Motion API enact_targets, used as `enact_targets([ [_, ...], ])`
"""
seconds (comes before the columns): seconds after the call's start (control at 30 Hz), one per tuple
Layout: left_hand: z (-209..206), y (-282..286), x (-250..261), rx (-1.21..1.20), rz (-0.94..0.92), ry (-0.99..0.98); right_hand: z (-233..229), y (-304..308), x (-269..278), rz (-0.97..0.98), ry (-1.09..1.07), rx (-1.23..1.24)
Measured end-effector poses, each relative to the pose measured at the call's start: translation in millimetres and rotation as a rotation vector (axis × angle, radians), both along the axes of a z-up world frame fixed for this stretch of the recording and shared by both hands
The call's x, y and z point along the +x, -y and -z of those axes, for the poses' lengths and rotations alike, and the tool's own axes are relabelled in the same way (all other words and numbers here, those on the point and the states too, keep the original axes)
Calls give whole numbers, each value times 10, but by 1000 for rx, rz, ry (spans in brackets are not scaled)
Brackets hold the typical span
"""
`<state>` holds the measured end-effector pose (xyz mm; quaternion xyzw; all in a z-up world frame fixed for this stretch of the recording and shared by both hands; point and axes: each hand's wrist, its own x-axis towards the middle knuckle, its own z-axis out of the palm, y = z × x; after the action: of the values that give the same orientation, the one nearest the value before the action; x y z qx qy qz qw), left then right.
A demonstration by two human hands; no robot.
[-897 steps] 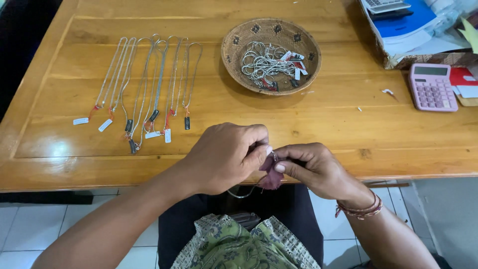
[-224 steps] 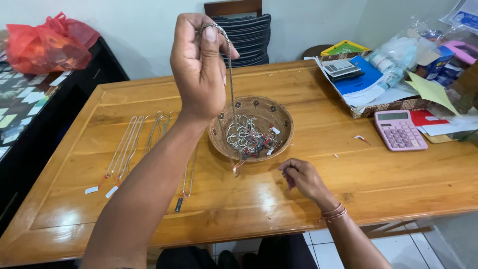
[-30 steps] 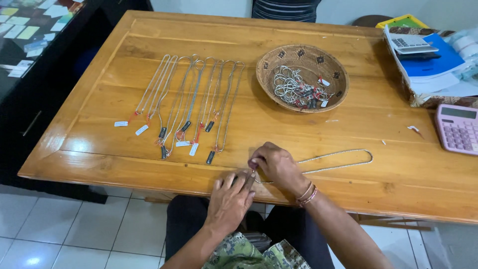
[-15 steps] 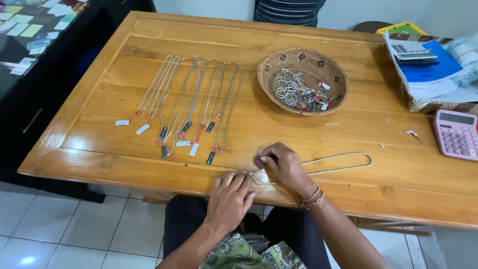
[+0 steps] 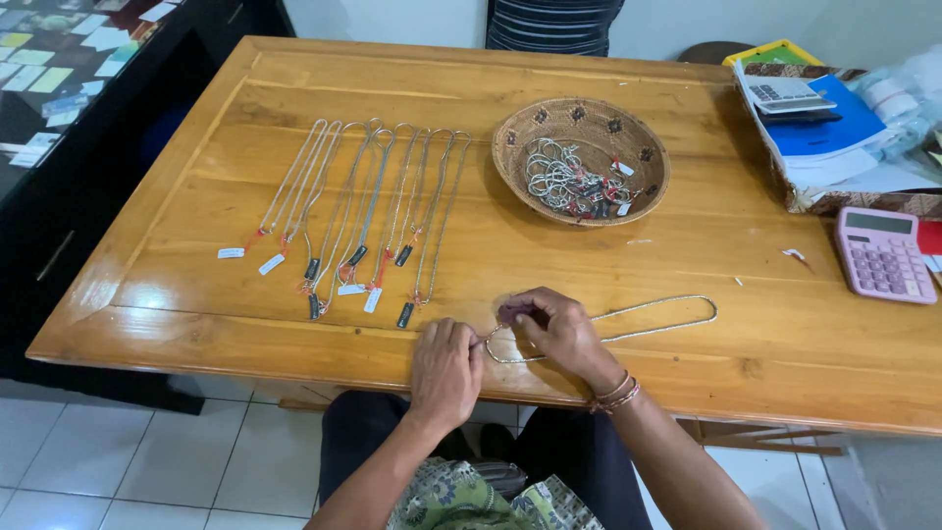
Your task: Untangling and laying out silver chain necklaces on a wooden table
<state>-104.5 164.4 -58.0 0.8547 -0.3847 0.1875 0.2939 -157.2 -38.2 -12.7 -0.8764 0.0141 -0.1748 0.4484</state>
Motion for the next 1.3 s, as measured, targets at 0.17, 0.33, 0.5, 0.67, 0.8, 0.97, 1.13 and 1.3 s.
enact_targets([
  [0.17, 98, 16, -10, -72, 17, -18, 32, -8, -2, 12, 5, -2],
  [0.33, -54, -48, -20, -96, 86, -45, -111, -136, -27, -4, 4, -67],
  [0.5, -33, -112, -60, -116, 177, 9, -18, -136, 35, 10, -61, -186],
  [0.67, 164, -109, -31, -80, 163, 27, -50, -116, 46, -31, -96, -225],
  [0.8, 228, -113, -34, -116, 165, -1, -397, -94, -61, -79, -113, -156],
  [0.97, 20, -111, -84, -127, 164, 49, -76, 120, -86, -23, -189, 39],
  [1.13, -31, -39, -84, -250, 102, 59, 52, 181, -116, -3, -233, 359],
  [1.3, -231, 94, -147, -417, 170, 14, -243, -146, -190, 40, -266, 545],
])
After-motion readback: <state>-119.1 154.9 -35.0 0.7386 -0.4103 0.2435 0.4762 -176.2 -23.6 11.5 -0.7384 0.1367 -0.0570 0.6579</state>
